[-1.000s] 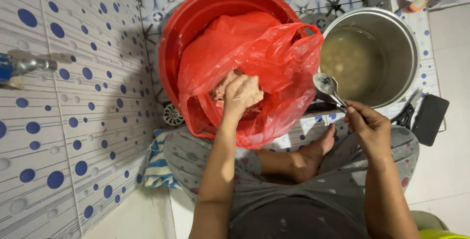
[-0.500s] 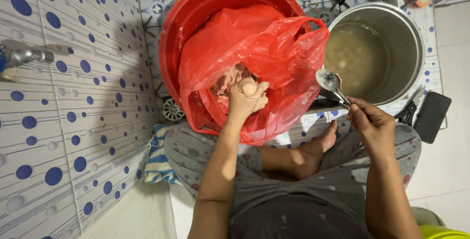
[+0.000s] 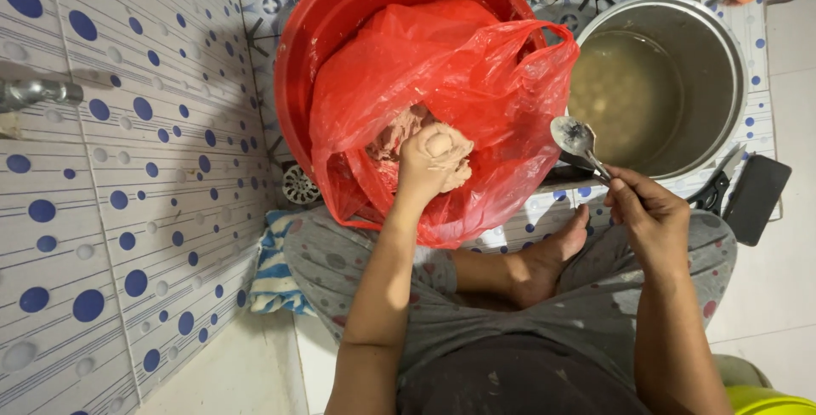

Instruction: Forming meatballs by hand and transferring them into a pot of water using a spoon.

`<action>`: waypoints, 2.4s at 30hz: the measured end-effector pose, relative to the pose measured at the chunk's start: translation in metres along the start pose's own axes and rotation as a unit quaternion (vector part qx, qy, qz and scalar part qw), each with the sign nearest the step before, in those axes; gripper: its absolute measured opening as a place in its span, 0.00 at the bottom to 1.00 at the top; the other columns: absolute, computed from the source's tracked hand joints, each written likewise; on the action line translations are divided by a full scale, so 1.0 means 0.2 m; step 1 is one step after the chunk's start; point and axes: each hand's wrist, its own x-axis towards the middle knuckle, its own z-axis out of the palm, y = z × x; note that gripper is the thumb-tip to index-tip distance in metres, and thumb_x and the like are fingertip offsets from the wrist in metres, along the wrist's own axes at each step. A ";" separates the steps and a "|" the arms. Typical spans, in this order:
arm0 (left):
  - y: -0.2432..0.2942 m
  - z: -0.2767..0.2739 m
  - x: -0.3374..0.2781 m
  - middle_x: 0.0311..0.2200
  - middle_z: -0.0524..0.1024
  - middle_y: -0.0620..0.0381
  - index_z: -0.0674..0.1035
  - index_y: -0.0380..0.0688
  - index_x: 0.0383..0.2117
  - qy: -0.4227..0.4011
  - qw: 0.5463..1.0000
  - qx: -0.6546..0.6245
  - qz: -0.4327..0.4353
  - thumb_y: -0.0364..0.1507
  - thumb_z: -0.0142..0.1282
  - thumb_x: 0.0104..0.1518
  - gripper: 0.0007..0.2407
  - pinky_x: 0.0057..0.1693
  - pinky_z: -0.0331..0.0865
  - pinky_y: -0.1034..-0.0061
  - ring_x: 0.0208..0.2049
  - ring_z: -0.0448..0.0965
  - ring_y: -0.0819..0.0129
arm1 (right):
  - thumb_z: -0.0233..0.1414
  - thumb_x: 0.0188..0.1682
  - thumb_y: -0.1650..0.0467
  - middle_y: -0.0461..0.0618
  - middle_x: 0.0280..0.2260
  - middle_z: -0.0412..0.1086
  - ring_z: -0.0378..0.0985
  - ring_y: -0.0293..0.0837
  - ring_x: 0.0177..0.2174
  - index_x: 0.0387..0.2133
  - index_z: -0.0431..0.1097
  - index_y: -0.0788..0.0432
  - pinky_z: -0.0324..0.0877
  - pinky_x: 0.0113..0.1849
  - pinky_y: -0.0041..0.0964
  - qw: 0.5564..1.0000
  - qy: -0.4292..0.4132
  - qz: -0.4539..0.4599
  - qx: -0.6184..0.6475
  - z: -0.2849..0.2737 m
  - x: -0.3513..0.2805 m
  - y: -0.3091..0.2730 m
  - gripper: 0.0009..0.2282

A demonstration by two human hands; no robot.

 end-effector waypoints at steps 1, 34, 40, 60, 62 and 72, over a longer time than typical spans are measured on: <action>-0.02 0.00 -0.01 0.31 0.83 0.55 0.80 0.42 0.30 0.000 1.000 0.000 -0.001 0.11 0.64 0.46 0.12 0.50 0.79 0.80 0.36 0.84 0.70 | 0.50 0.61 0.75 0.48 0.26 0.66 0.62 0.35 0.22 0.52 0.73 0.65 0.60 0.27 0.24 1.000 -0.001 0.001 0.000 0.00 0.00 0.00 0.10; 0.16 -0.02 -0.01 0.31 0.81 0.43 0.76 0.37 0.35 -0.045 0.990 -0.111 -0.079 0.25 0.57 0.62 0.04 0.24 0.74 0.79 0.19 0.78 0.69 | 0.48 0.62 0.76 0.49 0.25 0.66 0.61 0.35 0.22 0.53 0.72 0.67 0.60 0.27 0.25 1.000 -0.004 -0.013 0.003 0.02 -0.02 -0.01 0.10; -0.03 -0.02 -0.01 0.22 0.78 0.64 0.78 0.50 0.23 0.041 0.995 0.090 -0.017 0.21 0.72 0.48 0.11 0.31 0.72 0.84 0.25 0.77 0.79 | 0.50 0.62 0.75 0.49 0.26 0.68 0.63 0.36 0.22 0.52 0.73 0.67 0.62 0.28 0.25 1.000 -0.002 -0.007 -0.017 0.03 -0.04 -0.05 0.10; -0.10 0.02 0.00 0.14 0.75 0.53 0.83 0.47 0.27 0.062 0.997 0.048 -0.006 0.26 0.69 0.39 0.09 0.30 0.72 0.71 0.19 0.76 0.67 | 0.54 0.50 0.78 0.43 0.19 0.65 0.71 0.44 0.16 0.42 0.82 0.54 0.72 0.23 0.36 0.831 0.030 -0.438 -0.341 0.50 0.01 -0.33 0.12; 0.02 0.06 -0.03 0.13 0.73 0.54 0.81 0.46 0.23 0.073 0.995 0.068 -0.025 0.24 0.66 0.39 0.06 0.30 0.70 0.70 0.20 0.73 0.69 | 0.53 0.49 0.78 0.43 0.19 0.63 0.70 0.43 0.16 0.41 0.81 0.52 0.72 0.22 0.36 0.822 0.031 -0.447 -0.350 0.53 0.02 -0.37 0.12; -0.18 -0.03 0.07 0.03 0.69 0.60 0.77 0.49 0.15 0.088 0.963 0.229 -0.111 0.23 0.60 0.38 0.04 0.27 0.72 0.82 0.11 0.79 0.70 | 0.51 0.53 0.74 0.43 0.13 0.64 0.61 0.32 0.17 0.40 0.81 0.54 0.66 0.22 0.31 0.991 -0.120 -0.030 -0.048 0.61 0.02 -0.27 0.09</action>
